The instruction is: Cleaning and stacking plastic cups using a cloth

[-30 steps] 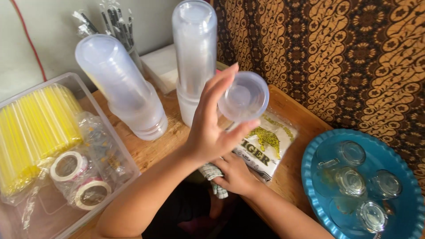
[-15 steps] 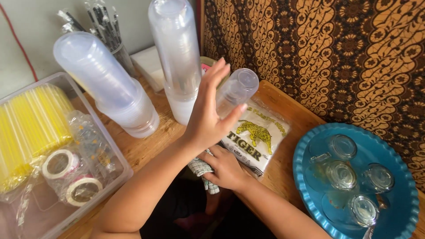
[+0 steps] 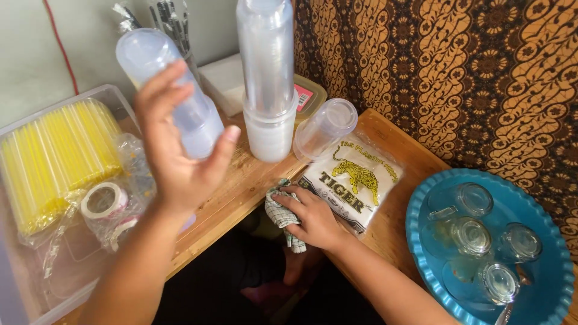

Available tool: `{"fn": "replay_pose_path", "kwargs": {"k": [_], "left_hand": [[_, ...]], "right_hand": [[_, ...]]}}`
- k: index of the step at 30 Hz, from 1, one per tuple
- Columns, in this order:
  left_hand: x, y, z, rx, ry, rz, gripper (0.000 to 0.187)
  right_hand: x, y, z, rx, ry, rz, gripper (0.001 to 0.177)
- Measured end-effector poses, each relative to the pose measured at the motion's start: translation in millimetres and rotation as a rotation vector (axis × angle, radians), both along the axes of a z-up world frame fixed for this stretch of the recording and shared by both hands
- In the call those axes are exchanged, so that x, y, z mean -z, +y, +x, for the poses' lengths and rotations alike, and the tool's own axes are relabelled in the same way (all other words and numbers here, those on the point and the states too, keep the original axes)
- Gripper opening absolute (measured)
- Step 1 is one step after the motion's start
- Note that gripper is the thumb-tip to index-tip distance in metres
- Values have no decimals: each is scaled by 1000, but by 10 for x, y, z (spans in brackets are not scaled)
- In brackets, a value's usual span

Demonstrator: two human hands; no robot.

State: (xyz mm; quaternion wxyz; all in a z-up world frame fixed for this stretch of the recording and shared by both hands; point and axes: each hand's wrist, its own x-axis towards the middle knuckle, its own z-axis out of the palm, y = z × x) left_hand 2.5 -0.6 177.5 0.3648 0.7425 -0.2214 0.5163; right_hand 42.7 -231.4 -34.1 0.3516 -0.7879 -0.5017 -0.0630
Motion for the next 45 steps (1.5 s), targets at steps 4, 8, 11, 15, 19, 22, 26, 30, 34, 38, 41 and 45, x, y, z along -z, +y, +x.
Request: {"fn": "replay_pose_path", "kwargs": {"k": [4,8,11,15,19,22,26,30,34,38,41,45], "left_hand": [[-115,214,-54,-48,-81,-48,47],[-89,406,-101,-247,59,-156,57],[86,647,34,-319,142,-212,72],[455,945,309,-293,288,-282,98],[751,1034,431,-240,257,-218,102],[683,633,259,-377,114,-250,105],[476,-141,283,-232,-29,289,77],[599,-828,698,-87,191,605,91],[587,-1113,1004,-122,424,639,104],[451,-1148,1101,-88,627,512,77],[381,-1101,1105,-76,702,439,70],[405,-1080,1118,-135,745,416,63]], "right_hand": [[-28,12,-5,1,-3,-9,63],[14,1,-9,-12,-7,8,58],[21,2,-8,-10,-28,58,56],[329,-67,55,204,74,264,80],[190,-70,81,458,302,256,90],[112,-43,50,291,195,198,61],[117,0,8,182,-14,120,57],[172,-32,20,151,36,142,61],[144,-60,13,122,0,162,56],[113,-77,6,128,21,156,55],[106,-66,7,121,16,154,57],[152,-72,21,135,13,120,60]]}}
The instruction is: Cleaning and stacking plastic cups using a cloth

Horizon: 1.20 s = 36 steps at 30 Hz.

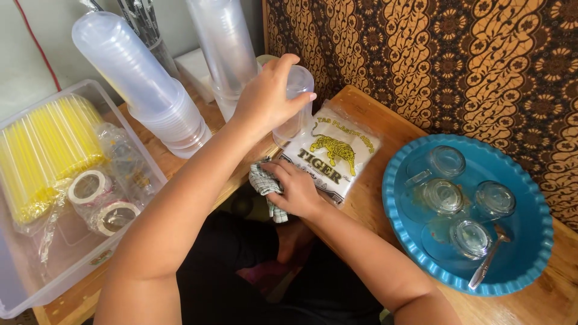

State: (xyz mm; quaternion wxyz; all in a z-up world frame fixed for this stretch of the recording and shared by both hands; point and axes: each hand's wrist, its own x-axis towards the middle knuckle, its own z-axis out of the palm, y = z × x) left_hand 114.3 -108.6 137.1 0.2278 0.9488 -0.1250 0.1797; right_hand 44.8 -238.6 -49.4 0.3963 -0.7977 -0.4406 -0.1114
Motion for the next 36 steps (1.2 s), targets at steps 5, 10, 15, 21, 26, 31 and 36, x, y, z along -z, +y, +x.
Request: {"fn": "replay_pose_path", "kwargs": {"k": [5,10,15,21,26,31,36], "left_hand": [[24,-91,-67,-11,37,33,59],[249,-120,44,-24,18,131,53],[312,-136,92,-21,3,179,50],[38,-194,-139,11,-139,183,41],[98,0,-407,93,-447,241,42],[50,817,-633,196,-827,234,31],[-342,1740,-1047,-130,-965,-21,64]], "right_hand": [[-64,4,-19,4,-6,41,58],[-5,25,-6,21,-30,78,56],[25,35,6,30,-38,71,57],[74,40,24,43,-31,58,58],[0,41,5,42,-15,54,57],[-42,46,-17,43,-8,58,58],[-73,37,-45,-31,-30,-90,61]]}}
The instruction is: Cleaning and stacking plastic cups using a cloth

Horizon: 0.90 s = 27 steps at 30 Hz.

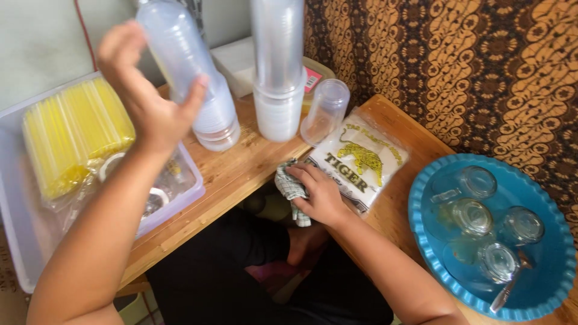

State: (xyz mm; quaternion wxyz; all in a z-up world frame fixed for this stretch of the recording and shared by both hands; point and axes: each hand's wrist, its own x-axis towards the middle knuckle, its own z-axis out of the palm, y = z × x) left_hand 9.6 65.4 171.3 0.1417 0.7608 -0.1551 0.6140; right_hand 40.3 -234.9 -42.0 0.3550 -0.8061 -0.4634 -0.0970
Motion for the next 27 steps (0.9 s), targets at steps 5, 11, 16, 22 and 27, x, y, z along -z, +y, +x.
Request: {"fn": "replay_pose_path", "kwargs": {"k": [5,11,16,22,27], "left_hand": [[412,783,314,438,490,-387,91],[1035,1004,716,771,733,-510,105],[1226,1011,799,642,649,-602,120],[1091,929,676,490,700,-595,105],[984,894,572,488,720,-575,97]], "right_hand": [[4,80,-32,-14,-216,-213,91],[62,194,-53,-50,-276,-253,86],[27,349,-117,32,-340,-320,83],[-271,759,-100,158,-222,-290,105],[-676,1310,-27,217,-402,-138,97]]}}
